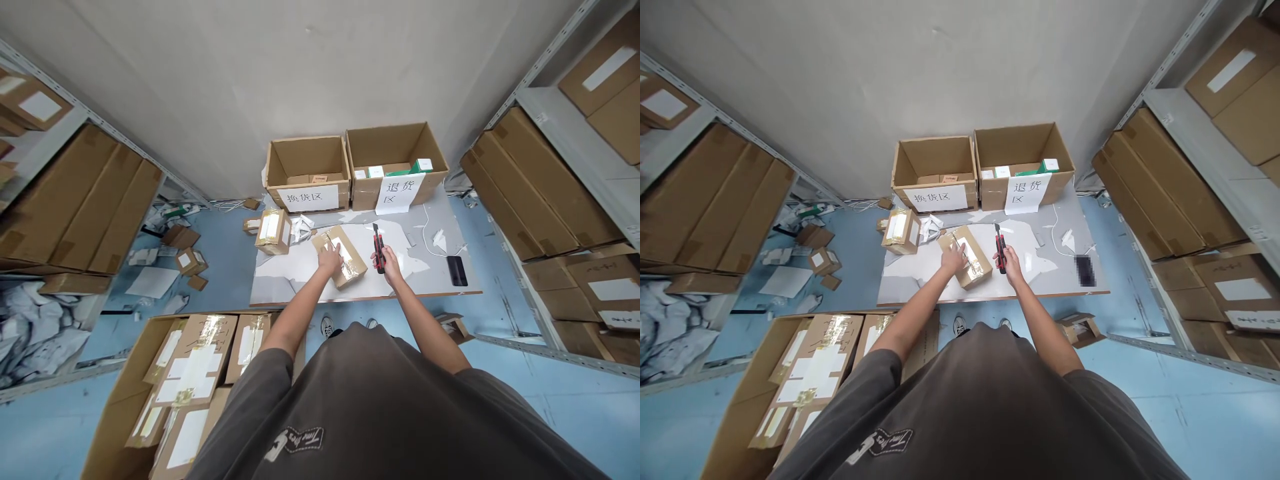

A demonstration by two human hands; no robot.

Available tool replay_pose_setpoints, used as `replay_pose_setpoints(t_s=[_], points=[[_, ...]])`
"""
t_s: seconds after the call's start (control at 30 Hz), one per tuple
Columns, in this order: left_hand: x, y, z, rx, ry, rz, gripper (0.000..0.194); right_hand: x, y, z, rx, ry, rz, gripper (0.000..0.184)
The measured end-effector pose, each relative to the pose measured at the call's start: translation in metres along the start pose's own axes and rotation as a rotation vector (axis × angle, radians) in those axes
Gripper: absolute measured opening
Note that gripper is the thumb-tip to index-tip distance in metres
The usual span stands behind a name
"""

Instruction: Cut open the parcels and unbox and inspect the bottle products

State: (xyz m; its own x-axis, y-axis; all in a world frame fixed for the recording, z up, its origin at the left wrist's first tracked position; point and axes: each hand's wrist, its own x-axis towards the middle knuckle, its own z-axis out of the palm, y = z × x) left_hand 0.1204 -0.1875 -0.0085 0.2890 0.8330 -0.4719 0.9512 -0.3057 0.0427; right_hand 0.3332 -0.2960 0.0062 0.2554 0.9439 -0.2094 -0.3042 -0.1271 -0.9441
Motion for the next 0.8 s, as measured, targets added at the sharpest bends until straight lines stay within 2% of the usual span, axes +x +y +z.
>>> replay_pose_setpoints(t_s=[0.07,0.13,0.17,0.23,0.33,0.43,0.53,0.67,0.73,0.8], points=[[0.005,-0.016,-0.003,0.113,0.004,0.277,0.094,-0.002,0.0,-0.003,0.02,0.0,-0.004,0.046],[0.009,-0.025,-0.002,0.205,-0.059,0.492,0.101,-0.003,0.001,-0.006,0.035,0.003,-0.01,0.047],[0.01,-0.027,0.0,0.238,-0.093,0.556,0.105,-0.004,0.001,-0.008,0.039,0.006,-0.011,0.047],[0.012,-0.026,0.003,0.28,-0.145,0.593,0.112,-0.006,0.002,-0.01,0.043,0.015,-0.011,0.047],[0.012,-0.02,0.004,0.28,-0.172,0.544,0.117,-0.008,0.003,-0.014,0.036,0.027,-0.008,0.046],[0.009,-0.01,0.005,0.211,-0.131,0.447,0.117,-0.01,0.003,-0.018,0.014,0.045,0.003,0.047],[0.004,0.008,0.009,0.172,-0.07,0.269,0.12,-0.011,0.003,-0.021,-0.007,0.067,0.011,0.046],[-0.001,0.034,0.014,0.16,-0.057,0.059,0.12,-0.012,0.004,-0.024,-0.022,0.062,0.013,0.045],[-0.002,0.041,0.014,0.165,-0.048,0.03,0.118,-0.012,0.006,-0.025,-0.024,0.062,0.026,0.046],[-0.003,0.043,0.014,0.158,-0.005,0.1,0.111,-0.01,0.009,-0.027,-0.028,0.064,0.044,0.048]])
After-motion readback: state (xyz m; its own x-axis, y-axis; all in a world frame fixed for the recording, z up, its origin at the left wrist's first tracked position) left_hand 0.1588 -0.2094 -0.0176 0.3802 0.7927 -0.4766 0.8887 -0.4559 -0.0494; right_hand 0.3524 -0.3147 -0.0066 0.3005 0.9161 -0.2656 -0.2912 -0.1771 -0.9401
